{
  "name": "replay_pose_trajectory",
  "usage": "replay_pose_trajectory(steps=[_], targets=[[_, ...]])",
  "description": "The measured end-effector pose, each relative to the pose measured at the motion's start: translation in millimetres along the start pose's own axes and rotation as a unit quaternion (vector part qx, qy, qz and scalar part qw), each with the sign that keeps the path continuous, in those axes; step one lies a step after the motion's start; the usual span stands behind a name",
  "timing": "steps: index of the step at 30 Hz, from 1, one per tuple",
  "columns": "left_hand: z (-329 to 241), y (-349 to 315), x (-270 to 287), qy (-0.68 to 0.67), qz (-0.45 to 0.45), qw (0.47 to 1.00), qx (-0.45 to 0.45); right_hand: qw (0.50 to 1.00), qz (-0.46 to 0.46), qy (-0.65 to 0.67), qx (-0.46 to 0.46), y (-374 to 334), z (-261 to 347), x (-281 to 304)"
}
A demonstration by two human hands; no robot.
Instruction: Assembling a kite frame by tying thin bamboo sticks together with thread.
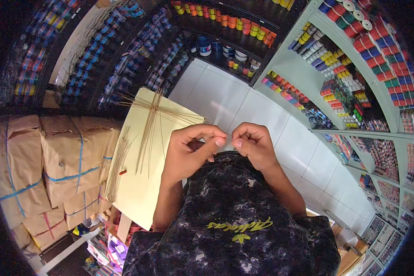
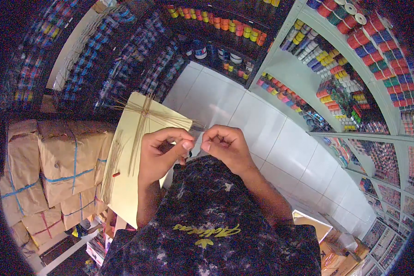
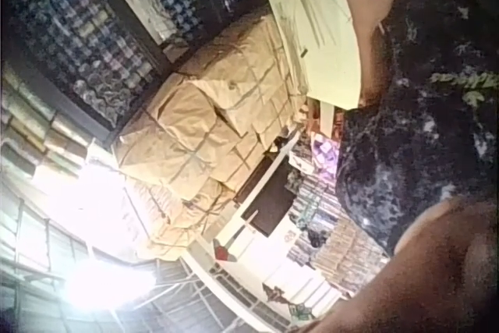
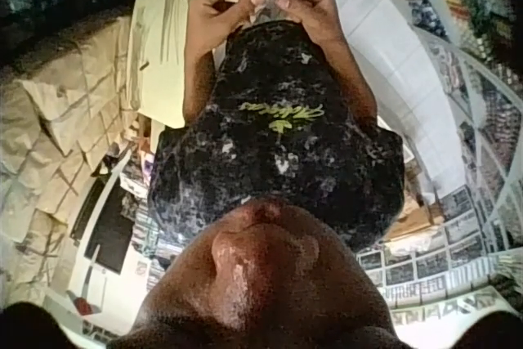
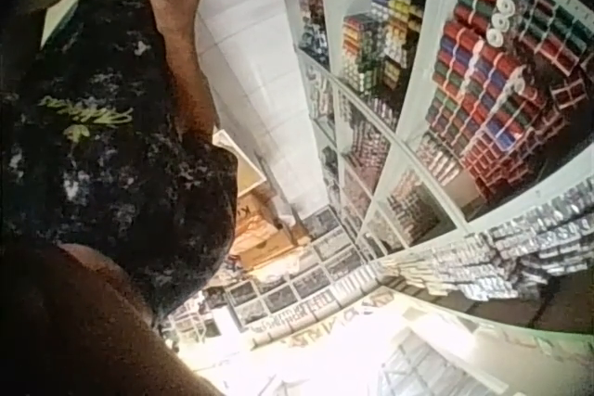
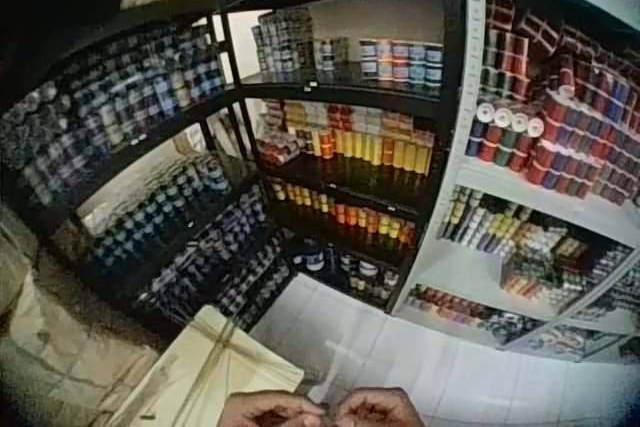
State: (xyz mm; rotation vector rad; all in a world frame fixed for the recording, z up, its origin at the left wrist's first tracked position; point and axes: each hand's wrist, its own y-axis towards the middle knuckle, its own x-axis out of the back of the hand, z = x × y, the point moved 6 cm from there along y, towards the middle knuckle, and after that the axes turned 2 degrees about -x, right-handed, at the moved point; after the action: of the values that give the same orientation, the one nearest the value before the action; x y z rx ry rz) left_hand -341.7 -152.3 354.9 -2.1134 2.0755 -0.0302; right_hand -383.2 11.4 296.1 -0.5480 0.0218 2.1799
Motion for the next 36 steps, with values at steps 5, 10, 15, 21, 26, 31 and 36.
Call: replay_pose_trajectory(steps=[5, 10, 15, 21, 26, 31, 36], targets=[[0, -2, 0, 0.004, -0.001, 1.0, -0.001, 1.0, -0.003, 0.021, 0.014, -2, 4, -1], [-1, -3, -2, -0.002, 0.008, 1.0, -0.003, 0.999, -0.02, 0.016, 0.025, -1, 2, -3], [-1, -6, -2, -0.001, 0.012, 1.0, 0.006, 0.997, -0.045, -0.046, 0.048, -3, 5, -5], [2, -10, -3, 0.001, 0.027, 1.0, 0.015, 0.987, -0.087, -0.1, 0.085, -10, 7, -4], [2, -12, -4, 0.002, 0.034, 0.999, 0.042, 0.97, -0.143, -0.142, 0.136, -18, 12, -7], [6, -10, -4, -0.015, 0.037, 0.997, 0.067, 0.955, -0.161, -0.182, 0.173, -21, 26, -12], [9, -11, -3, -0.015, 0.042, 0.998, 0.055, 0.949, -0.164, -0.197, 0.183, -23, 24, -11]])
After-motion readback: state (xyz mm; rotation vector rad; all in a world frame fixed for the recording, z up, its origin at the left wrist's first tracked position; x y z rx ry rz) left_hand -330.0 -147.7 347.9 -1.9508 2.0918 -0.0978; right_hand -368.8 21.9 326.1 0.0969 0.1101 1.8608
